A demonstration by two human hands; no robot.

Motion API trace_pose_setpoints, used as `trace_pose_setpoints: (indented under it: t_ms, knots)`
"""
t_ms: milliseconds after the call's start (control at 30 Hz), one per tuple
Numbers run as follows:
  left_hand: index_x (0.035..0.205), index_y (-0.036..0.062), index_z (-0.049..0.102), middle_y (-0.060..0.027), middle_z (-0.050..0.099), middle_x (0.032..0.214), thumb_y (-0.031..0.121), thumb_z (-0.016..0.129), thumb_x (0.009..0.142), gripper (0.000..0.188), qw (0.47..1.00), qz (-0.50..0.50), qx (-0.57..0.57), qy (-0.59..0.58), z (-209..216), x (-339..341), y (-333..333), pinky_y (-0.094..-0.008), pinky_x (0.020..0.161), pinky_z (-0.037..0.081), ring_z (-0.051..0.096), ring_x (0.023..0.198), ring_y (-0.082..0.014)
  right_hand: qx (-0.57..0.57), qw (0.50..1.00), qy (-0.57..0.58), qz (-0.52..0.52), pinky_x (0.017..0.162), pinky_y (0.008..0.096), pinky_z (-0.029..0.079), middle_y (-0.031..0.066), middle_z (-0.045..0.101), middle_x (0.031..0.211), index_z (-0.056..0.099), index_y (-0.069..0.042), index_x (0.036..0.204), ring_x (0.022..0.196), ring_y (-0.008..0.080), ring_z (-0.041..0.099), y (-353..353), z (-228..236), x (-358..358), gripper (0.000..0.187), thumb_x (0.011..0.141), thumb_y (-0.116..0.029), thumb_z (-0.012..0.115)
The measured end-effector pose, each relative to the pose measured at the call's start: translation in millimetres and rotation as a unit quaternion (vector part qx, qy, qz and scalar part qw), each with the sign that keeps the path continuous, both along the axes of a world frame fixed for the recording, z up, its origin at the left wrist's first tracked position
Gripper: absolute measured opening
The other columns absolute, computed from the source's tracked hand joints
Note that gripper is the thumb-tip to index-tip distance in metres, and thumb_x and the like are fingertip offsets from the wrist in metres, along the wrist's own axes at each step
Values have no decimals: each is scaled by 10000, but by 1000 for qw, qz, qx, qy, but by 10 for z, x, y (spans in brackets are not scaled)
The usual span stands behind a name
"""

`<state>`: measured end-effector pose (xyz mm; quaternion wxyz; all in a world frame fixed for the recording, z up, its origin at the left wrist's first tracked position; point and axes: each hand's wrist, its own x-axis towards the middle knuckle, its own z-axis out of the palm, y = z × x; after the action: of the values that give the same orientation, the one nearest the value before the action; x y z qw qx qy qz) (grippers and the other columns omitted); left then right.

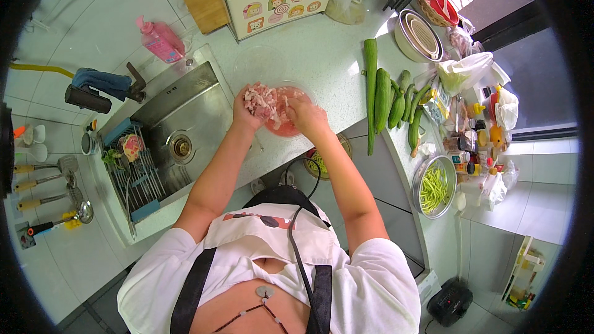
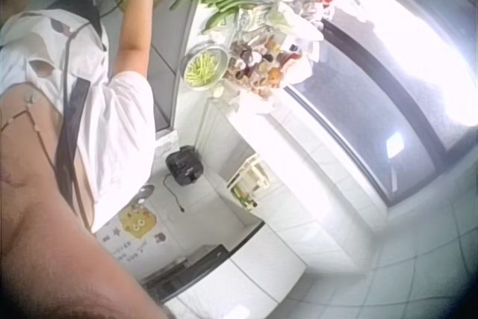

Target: The person washes their hands at a sink, then picks up pieces of meat from a bowl, shreds them by hand, and places the shredded pieces into a smaller bowl.

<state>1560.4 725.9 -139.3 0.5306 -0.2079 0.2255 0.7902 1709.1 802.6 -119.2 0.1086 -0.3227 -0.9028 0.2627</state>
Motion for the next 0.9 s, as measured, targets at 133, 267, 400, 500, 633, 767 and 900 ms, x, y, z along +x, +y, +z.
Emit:
trace_pose_setpoints:
  t_ms: [133,267,400,500,633,767,900]
  knots:
    - [939,35,550,-133,562,907,244,465,828,251,1000,4,8,-4,21,23,11,-455,819,455,546,869,-315,-9,996,78,-42,651,395,463,116,589,843,599,-63,846,747,337,562,27,46,47,234,802,-289,560]
    - [917,39,551,-136,563,869,240,471,819,237,997,6,74,-9,-167,-58,15,-467,788,462,546,843,-331,-6,999,-30,-14,678,396,471,97,592,861,631,-117,902,795,309,577,100,70,64,227,806,-303,542]
    - [898,45,554,-133,566,859,246,473,813,233,998,0,70,3,-116,-91,-16,-476,769,463,546,837,-336,17,999,-41,7,687,390,467,111,578,867,607,-103,917,827,304,567,132,63,28,199,798,-248,542]
    - [898,49,555,-126,572,864,250,471,812,234,998,0,59,-1,-230,-135,-11,-476,761,463,551,839,-335,24,999,14,17,707,384,464,128,571,897,591,-92,934,840,312,560,132,-33,-80,187,781,-193,552]
    - [910,47,550,-122,575,872,248,463,823,235,998,-17,63,-5,-255,-136,-23,-466,757,464,555,848,-330,-64,988,143,-13,714,366,458,135,569,935,588,-76,942,834,313,556,111,-149,-232,186,766,-135,571]
    - [914,53,550,-117,575,871,250,451,845,230,996,-22,81,-13,-88,-23,-9,-449,772,468,558,859,-317,-106,950,277,-97,692,330,452,114,575,948,581,-57,943,802,262,558,-102,-59,-244,175,773,-99,580]
    - [958,58,551,-101,579,891,245,447,854,238,999,-5,37,-7,-104,35,70,-440,798,470,561,871,-305,-156,929,308,-133,688,304,447,95,578,940,574,-40,940,785,216,548,-260,35,-152,199,750,-77,624]
